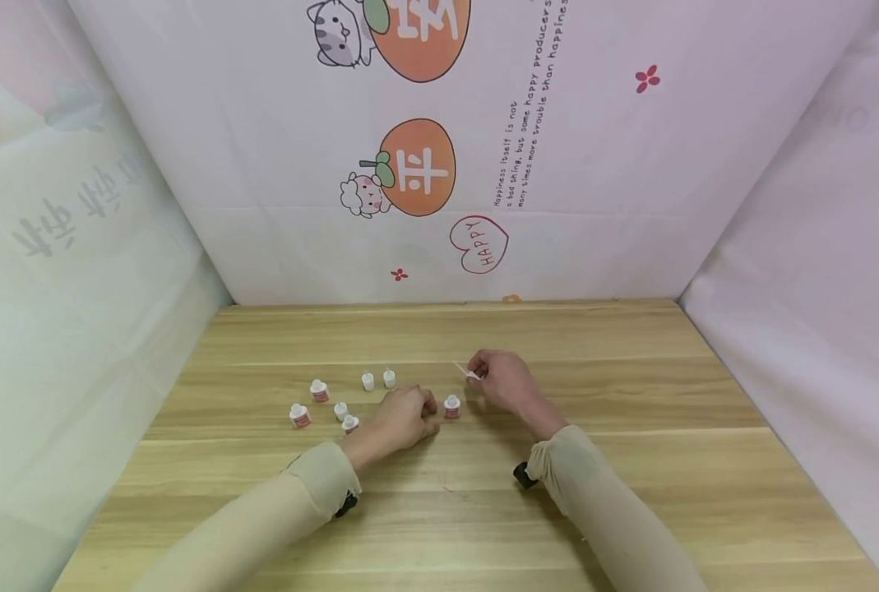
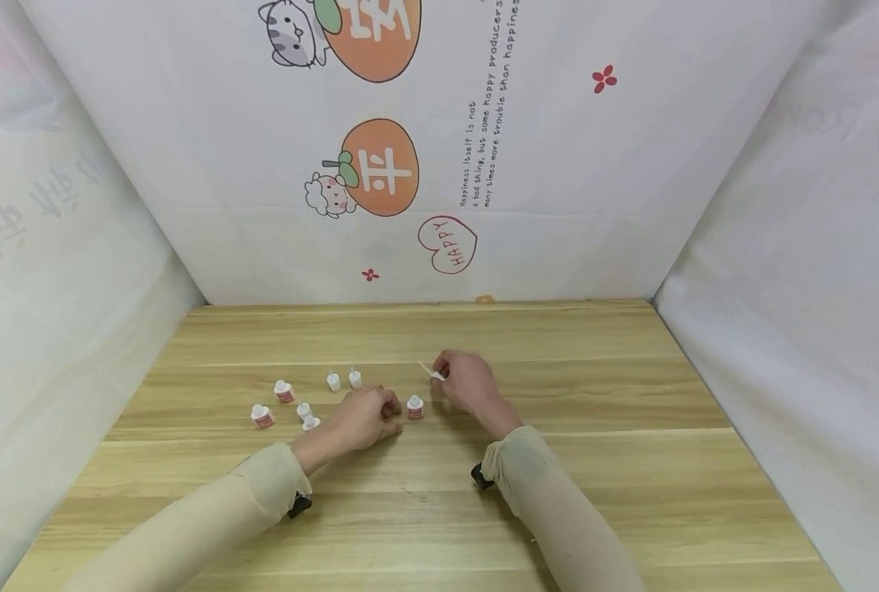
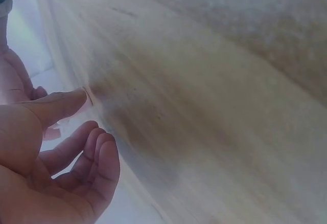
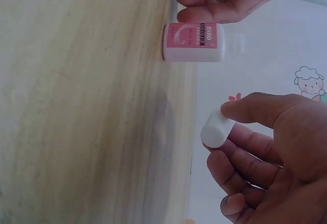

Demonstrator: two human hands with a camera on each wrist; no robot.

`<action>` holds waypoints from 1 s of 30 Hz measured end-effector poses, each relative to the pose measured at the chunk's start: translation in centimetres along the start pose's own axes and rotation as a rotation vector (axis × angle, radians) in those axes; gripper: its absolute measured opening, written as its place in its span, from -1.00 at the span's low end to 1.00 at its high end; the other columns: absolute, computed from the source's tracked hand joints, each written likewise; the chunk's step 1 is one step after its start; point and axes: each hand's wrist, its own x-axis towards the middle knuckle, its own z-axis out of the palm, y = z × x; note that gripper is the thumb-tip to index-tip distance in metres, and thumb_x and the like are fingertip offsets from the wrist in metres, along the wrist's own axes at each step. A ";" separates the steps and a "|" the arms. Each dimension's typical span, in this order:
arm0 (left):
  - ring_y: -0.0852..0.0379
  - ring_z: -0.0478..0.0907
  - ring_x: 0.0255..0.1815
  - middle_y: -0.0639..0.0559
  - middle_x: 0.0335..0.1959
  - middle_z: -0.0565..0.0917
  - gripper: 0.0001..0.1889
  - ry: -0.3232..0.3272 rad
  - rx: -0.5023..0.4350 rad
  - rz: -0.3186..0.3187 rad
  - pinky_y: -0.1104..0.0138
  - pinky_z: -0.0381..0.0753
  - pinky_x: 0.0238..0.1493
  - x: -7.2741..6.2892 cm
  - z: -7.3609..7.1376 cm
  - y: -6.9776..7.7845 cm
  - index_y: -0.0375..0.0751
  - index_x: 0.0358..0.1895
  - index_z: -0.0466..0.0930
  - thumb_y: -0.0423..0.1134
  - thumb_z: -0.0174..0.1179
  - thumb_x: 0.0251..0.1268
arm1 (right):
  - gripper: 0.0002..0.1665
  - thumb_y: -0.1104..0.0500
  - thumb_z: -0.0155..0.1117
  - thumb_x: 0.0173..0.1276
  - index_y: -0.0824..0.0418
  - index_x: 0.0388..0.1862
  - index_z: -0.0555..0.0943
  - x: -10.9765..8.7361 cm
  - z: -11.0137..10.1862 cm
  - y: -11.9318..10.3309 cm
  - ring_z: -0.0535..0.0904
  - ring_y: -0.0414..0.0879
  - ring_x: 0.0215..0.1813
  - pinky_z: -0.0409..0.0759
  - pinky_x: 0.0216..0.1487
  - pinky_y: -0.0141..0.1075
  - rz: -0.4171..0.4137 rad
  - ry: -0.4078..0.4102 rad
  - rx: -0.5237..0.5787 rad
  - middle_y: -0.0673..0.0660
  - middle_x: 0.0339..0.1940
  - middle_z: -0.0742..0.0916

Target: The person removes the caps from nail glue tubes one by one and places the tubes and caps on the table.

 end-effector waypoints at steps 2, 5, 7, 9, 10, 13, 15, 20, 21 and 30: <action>0.12 0.59 -0.25 0.05 -0.30 0.66 -0.78 -0.001 0.014 0.002 0.23 0.59 -0.11 -0.1 -0.1 0.1 -0.12 -0.19 0.70 -0.10 0.42 0.19 | -0.87 0.17 0.43 0.27 0.13 -0.24 0.66 0.1 0.1 0.0 0.62 -0.14 -0.29 0.58 -0.13 -0.20 -0.002 0.001 0.009 0.02 -0.35 0.74; 0.10 0.60 -0.25 0.04 -0.29 0.66 -0.76 0.001 0.033 0.008 0.23 0.61 -0.11 -0.2 -0.2 0.2 -0.13 -0.19 0.69 -0.09 0.42 0.18 | -0.85 0.18 0.46 0.23 0.12 -0.28 0.64 0.2 0.2 0.0 0.60 -0.14 -0.29 0.58 -0.13 -0.21 0.004 0.004 0.017 0.02 -0.36 0.73; 0.09 0.60 -0.25 0.03 -0.28 0.66 -0.75 0.003 0.037 0.008 0.22 0.61 -0.11 -0.2 -0.3 0.2 -0.14 -0.18 0.69 -0.10 0.42 0.18 | -0.84 0.18 0.47 0.23 0.11 -0.27 0.64 0.2 0.3 0.1 0.60 -0.14 -0.29 0.58 -0.13 -0.21 0.014 -0.001 0.025 0.02 -0.35 0.73; 0.08 0.60 -0.24 0.02 -0.27 0.66 -0.74 0.000 0.040 0.001 0.21 0.61 -0.11 -0.3 -0.4 0.3 -0.15 -0.16 0.69 -0.09 0.42 0.18 | -0.83 0.19 0.48 0.22 0.11 -0.27 0.64 0.3 0.3 0.1 0.60 -0.13 -0.27 0.58 -0.10 -0.21 0.025 -0.009 0.035 0.02 -0.34 0.73; 0.08 0.61 -0.24 0.02 -0.26 0.66 -0.74 -0.003 0.040 -0.004 0.21 0.61 -0.11 -0.4 -0.5 0.3 -0.15 -0.16 0.68 -0.09 0.42 0.18 | -0.83 0.19 0.48 0.22 0.12 -0.27 0.64 0.3 0.3 0.1 0.61 -0.13 -0.25 0.59 -0.09 -0.20 0.032 -0.014 0.042 0.03 -0.33 0.73; 0.06 0.62 -0.20 0.01 -0.22 0.67 -0.74 -0.018 0.037 -0.024 0.20 0.62 -0.06 -0.5 -0.6 0.4 -0.15 -0.12 0.68 -0.11 0.40 0.21 | -0.84 0.20 0.46 0.23 0.13 -0.25 0.65 0.3 0.4 0.2 0.63 -0.11 -0.22 0.60 -0.06 -0.19 0.047 -0.029 0.067 0.04 -0.30 0.74; 0.06 0.63 -0.18 0.01 -0.20 0.68 -0.76 -0.026 0.035 -0.032 0.19 0.62 -0.05 -0.6 -0.8 0.4 -0.14 -0.11 0.68 -0.14 0.38 0.22 | -0.85 0.21 0.46 0.24 0.14 -0.23 0.66 0.3 0.4 0.3 0.63 -0.10 -0.20 0.61 -0.05 -0.19 0.056 -0.037 0.080 0.05 -0.28 0.75; 0.07 0.62 -0.17 0.01 -0.19 0.67 -0.80 -0.034 0.036 -0.037 0.19 0.62 -0.05 -0.6 -0.8 0.4 -0.13 -0.11 0.68 -0.19 0.35 0.23 | -0.84 0.23 0.45 0.23 0.15 -0.23 0.65 0.1 0.5 0.7 0.61 -0.11 -0.23 0.59 -0.10 -0.21 0.062 -0.044 0.100 0.05 -0.29 0.74; 0.07 0.62 -0.17 0.00 -0.19 0.67 -0.80 -0.034 0.036 -0.037 0.19 0.62 -0.05 -0.6 -0.7 0.3 -0.14 -0.11 0.68 -0.19 0.35 0.23 | -0.84 0.23 0.45 0.22 0.15 -0.23 0.65 0.1 0.5 0.7 0.61 -0.11 -0.24 0.58 -0.11 -0.22 0.060 -0.042 0.106 0.05 -0.30 0.74; 0.05 0.63 -0.14 -0.01 -0.18 0.68 -0.80 -0.038 0.044 -0.025 0.18 0.63 -0.02 -0.7 -0.8 0.3 -0.16 -0.12 0.68 -0.20 0.35 0.23 | -0.79 0.23 0.48 0.20 0.18 -0.24 0.61 0.0 0.6 0.9 0.62 -0.11 -0.24 0.59 -0.10 -0.20 0.044 -0.036 0.117 0.07 -0.30 0.73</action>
